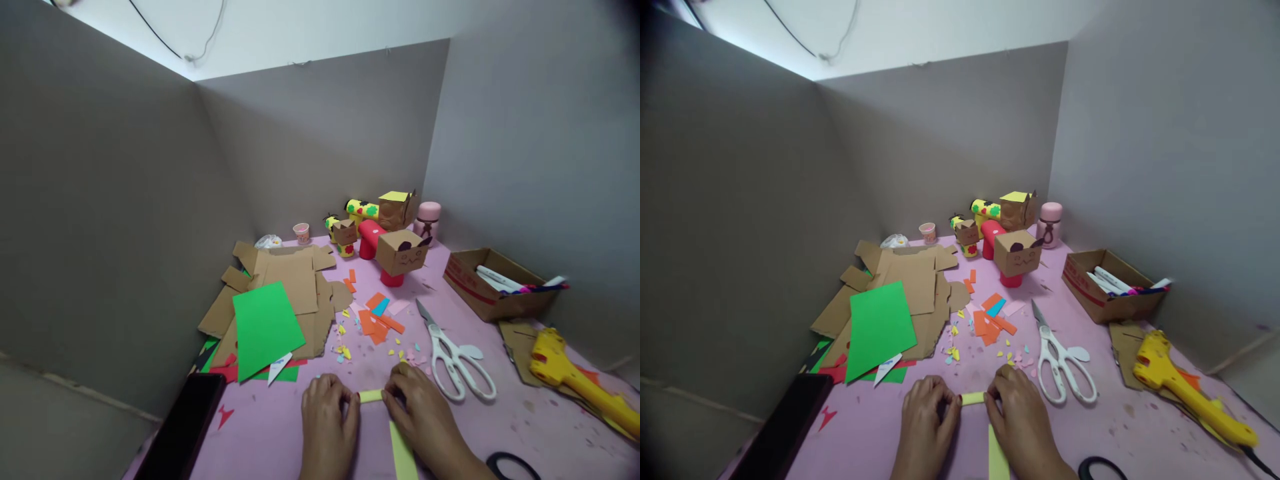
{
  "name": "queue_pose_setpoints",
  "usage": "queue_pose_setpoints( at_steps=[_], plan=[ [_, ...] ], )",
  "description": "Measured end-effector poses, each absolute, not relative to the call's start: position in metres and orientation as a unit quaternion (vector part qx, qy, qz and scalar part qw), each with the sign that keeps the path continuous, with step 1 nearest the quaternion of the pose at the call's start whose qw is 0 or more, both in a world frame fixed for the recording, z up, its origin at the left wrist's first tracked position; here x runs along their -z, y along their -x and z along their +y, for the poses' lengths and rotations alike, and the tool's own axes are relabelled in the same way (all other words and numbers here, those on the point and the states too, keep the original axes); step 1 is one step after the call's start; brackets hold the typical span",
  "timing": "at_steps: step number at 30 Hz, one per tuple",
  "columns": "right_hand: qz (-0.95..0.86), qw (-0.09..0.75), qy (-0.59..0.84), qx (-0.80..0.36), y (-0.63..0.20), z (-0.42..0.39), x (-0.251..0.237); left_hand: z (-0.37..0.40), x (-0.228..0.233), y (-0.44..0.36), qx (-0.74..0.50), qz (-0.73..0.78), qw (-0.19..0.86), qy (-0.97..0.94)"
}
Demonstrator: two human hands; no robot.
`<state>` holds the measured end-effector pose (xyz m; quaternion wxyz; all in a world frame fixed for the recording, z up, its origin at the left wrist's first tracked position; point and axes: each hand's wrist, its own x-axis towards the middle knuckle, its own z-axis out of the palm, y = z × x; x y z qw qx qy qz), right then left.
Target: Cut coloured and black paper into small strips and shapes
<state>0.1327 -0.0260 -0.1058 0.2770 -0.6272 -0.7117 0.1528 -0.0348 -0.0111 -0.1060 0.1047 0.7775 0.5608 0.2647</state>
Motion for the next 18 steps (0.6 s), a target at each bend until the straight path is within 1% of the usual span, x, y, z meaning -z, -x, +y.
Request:
queue_pose_setpoints(
  at_steps=[9,14,18],
  plan=[
    [-0.722,0.268,0.624,-0.129,-0.133,-0.021,0.119,-0.010,0.114,0.034,-0.254,0.562,0.090,-0.782],
    [-0.728,0.264,0.623,-0.109,-0.134,-0.021,0.125,-0.010,0.118,0.030,-0.268,0.581,0.068,-0.765],
    [-0.731,0.260,0.624,-0.094,-0.133,-0.020,0.127,-0.010,0.120,0.032,-0.288,0.582,0.075,-0.757]
  ],
)
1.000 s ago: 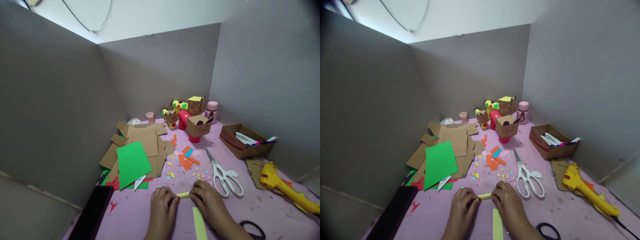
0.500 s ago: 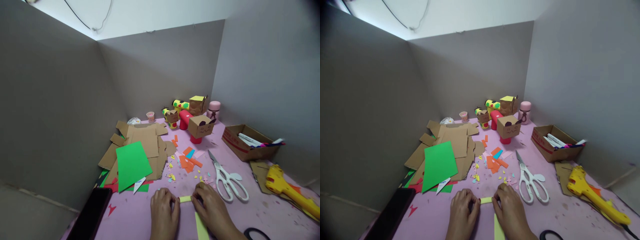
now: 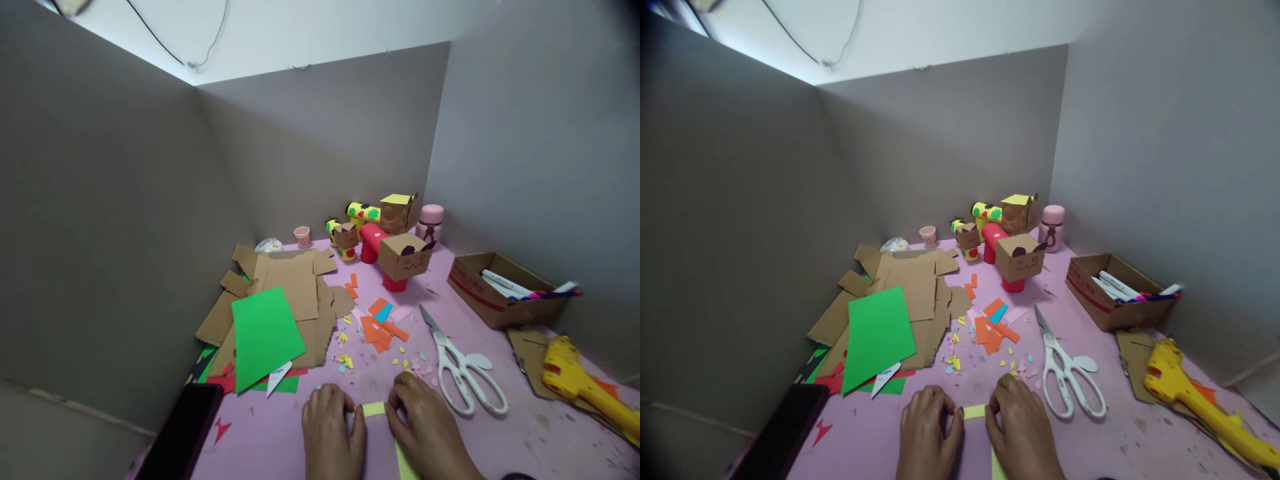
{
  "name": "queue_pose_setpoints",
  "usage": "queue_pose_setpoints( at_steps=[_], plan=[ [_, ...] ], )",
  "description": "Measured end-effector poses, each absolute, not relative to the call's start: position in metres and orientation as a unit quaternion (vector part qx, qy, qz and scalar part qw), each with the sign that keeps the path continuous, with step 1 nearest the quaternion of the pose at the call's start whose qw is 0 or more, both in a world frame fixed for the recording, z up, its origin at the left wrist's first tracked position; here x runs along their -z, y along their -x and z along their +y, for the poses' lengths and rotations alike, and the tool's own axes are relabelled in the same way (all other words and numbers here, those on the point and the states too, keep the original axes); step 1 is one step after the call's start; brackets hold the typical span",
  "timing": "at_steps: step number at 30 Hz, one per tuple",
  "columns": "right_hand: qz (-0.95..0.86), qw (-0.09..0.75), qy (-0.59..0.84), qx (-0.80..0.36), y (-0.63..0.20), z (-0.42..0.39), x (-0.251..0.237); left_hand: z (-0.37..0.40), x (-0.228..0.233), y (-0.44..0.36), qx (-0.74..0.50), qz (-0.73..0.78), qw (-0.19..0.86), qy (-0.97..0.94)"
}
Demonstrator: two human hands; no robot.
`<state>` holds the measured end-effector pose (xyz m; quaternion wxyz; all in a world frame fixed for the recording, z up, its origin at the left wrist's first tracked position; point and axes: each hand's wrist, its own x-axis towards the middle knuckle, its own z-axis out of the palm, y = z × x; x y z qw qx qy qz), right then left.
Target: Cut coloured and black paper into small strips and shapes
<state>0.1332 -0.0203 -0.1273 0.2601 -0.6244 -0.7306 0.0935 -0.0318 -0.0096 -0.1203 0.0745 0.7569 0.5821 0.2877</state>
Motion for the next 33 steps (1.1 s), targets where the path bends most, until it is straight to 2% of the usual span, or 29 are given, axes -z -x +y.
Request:
queue_pose_setpoints(
  at_steps=[3,8,14,18,24,33],
  plan=[
    [-0.736,0.260,0.620,-0.079,-0.133,-0.020,0.128,-0.009,0.125,0.034,-0.325,0.542,0.053,-0.773],
    [-0.749,0.262,0.607,-0.038,-0.131,-0.025,0.130,-0.009,0.132,0.035,-0.348,0.419,-0.081,-0.835],
    [-0.791,0.254,0.553,0.068,-0.124,-0.036,0.144,-0.014,0.120,0.049,-0.230,0.342,-0.193,-0.890],
    [-0.797,0.238,0.543,0.113,-0.121,-0.040,0.148,-0.018,0.118,0.054,-0.207,0.351,-0.231,-0.884],
    [-0.794,0.205,0.560,0.123,-0.130,-0.043,0.138,-0.022,0.121,0.056,-0.195,0.389,-0.229,-0.871],
    [-0.784,0.182,0.591,0.054,-0.145,-0.047,0.123,-0.030,0.133,0.059,-0.245,0.487,-0.108,-0.832]
  ],
)
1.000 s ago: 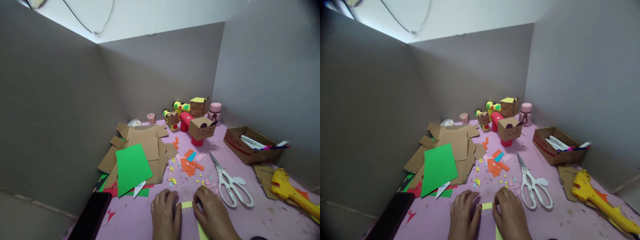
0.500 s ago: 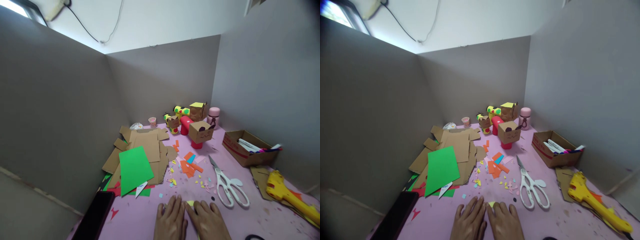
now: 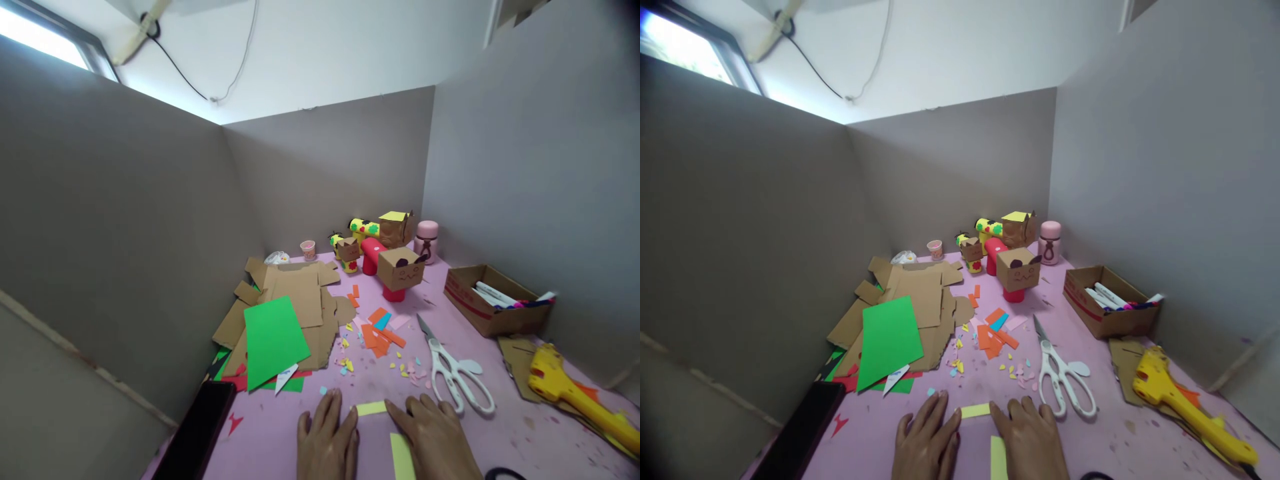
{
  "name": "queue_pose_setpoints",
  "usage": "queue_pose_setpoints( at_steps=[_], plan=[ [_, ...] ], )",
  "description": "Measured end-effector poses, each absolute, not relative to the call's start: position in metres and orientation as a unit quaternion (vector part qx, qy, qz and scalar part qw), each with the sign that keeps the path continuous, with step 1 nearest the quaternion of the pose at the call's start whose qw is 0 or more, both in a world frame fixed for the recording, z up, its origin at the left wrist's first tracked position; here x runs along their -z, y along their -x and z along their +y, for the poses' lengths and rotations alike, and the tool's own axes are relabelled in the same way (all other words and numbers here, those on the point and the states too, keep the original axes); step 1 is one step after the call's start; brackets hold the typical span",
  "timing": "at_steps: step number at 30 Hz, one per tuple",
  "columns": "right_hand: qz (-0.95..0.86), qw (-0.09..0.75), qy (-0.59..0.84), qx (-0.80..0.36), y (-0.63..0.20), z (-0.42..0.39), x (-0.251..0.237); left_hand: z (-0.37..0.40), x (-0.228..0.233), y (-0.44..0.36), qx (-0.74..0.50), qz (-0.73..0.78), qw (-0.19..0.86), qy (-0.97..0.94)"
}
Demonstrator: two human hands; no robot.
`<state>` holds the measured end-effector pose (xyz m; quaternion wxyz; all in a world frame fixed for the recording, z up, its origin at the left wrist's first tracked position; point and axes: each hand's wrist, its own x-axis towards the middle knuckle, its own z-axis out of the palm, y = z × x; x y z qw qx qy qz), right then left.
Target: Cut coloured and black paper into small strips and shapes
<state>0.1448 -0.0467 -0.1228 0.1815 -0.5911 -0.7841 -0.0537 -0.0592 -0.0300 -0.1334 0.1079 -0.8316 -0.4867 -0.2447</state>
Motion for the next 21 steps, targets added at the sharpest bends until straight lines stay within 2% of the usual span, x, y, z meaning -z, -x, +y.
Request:
queue_pose_setpoints(
  at_steps=[3,7,11,17,21],
  plan=[
    [-0.779,0.193,0.596,0.013,-0.142,-0.046,0.119,-0.028,0.112,0.050,0.262,-0.529,0.039,0.806],
    [-0.768,0.217,0.601,-0.040,-0.141,-0.045,0.116,-0.022,0.083,0.035,0.219,-0.559,-0.065,0.797],
    [-0.755,0.241,0.603,-0.091,-0.143,-0.044,0.116,-0.017,0.080,0.035,0.192,-0.541,-0.111,0.811],
    [-0.722,0.298,0.606,-0.153,-0.140,-0.047,0.106,-0.020,0.087,0.039,0.191,-0.514,-0.130,0.826],
    [-0.715,0.348,0.575,-0.193,-0.140,-0.048,0.095,-0.021,0.083,0.036,0.251,-0.440,-0.068,0.860]
  ],
)
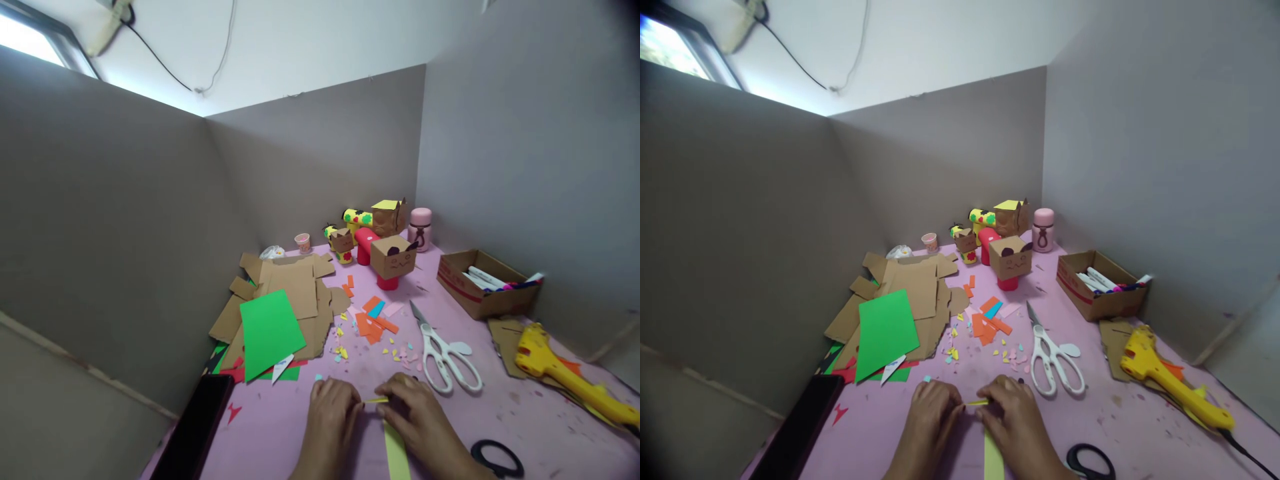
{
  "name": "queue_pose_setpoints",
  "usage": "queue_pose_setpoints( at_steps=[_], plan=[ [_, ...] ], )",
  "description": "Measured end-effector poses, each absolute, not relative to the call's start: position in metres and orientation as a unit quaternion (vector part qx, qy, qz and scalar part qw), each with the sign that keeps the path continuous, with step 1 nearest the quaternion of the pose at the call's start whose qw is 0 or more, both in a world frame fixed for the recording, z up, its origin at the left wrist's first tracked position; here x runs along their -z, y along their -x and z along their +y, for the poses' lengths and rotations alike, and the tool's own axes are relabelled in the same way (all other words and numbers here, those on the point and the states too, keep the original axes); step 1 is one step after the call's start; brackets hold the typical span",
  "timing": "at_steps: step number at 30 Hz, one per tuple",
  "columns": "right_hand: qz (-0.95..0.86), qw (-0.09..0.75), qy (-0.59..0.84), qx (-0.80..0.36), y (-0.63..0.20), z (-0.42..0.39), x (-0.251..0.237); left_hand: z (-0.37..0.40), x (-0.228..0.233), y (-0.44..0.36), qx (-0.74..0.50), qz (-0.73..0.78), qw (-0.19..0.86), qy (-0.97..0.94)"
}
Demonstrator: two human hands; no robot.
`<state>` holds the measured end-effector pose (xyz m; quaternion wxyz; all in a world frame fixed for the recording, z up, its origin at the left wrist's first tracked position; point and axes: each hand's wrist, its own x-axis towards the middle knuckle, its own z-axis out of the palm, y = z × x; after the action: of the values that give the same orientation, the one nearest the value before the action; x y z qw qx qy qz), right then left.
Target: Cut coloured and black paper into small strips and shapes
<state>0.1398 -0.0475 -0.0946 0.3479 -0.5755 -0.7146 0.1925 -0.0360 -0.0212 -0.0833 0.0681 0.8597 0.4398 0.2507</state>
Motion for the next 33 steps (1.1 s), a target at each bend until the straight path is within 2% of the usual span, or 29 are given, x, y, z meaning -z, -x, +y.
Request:
queue_pose_setpoints(
  at_steps=[3,5,8,12,16,24,33],
  plan=[
    [-0.715,0.385,0.545,-0.208,-0.145,-0.048,0.087,-0.021,0.076,0.034,-0.330,0.387,0.032,-0.861],
    [-0.711,0.411,0.530,-0.212,-0.149,-0.050,0.083,-0.023,0.068,0.032,-0.381,0.383,0.072,-0.838],
    [-0.692,0.452,0.516,-0.224,-0.155,-0.053,0.077,-0.027,0.057,0.026,-0.422,0.415,0.216,-0.776],
    [-0.615,0.528,0.505,-0.296,-0.159,-0.058,0.068,-0.033,0.047,0.015,-0.420,0.470,0.417,-0.654],
    [-0.603,0.527,0.492,-0.341,-0.165,-0.060,0.058,-0.038,0.039,0.005,-0.427,0.463,0.554,-0.544],
    [-0.589,0.534,0.500,-0.344,-0.169,-0.067,0.050,-0.046,0.021,0.000,-0.453,0.468,0.573,-0.497],
    [-0.606,0.522,0.496,-0.337,-0.162,-0.070,0.045,-0.051,0.028,-0.005,-0.459,0.470,0.561,-0.503]
  ],
)
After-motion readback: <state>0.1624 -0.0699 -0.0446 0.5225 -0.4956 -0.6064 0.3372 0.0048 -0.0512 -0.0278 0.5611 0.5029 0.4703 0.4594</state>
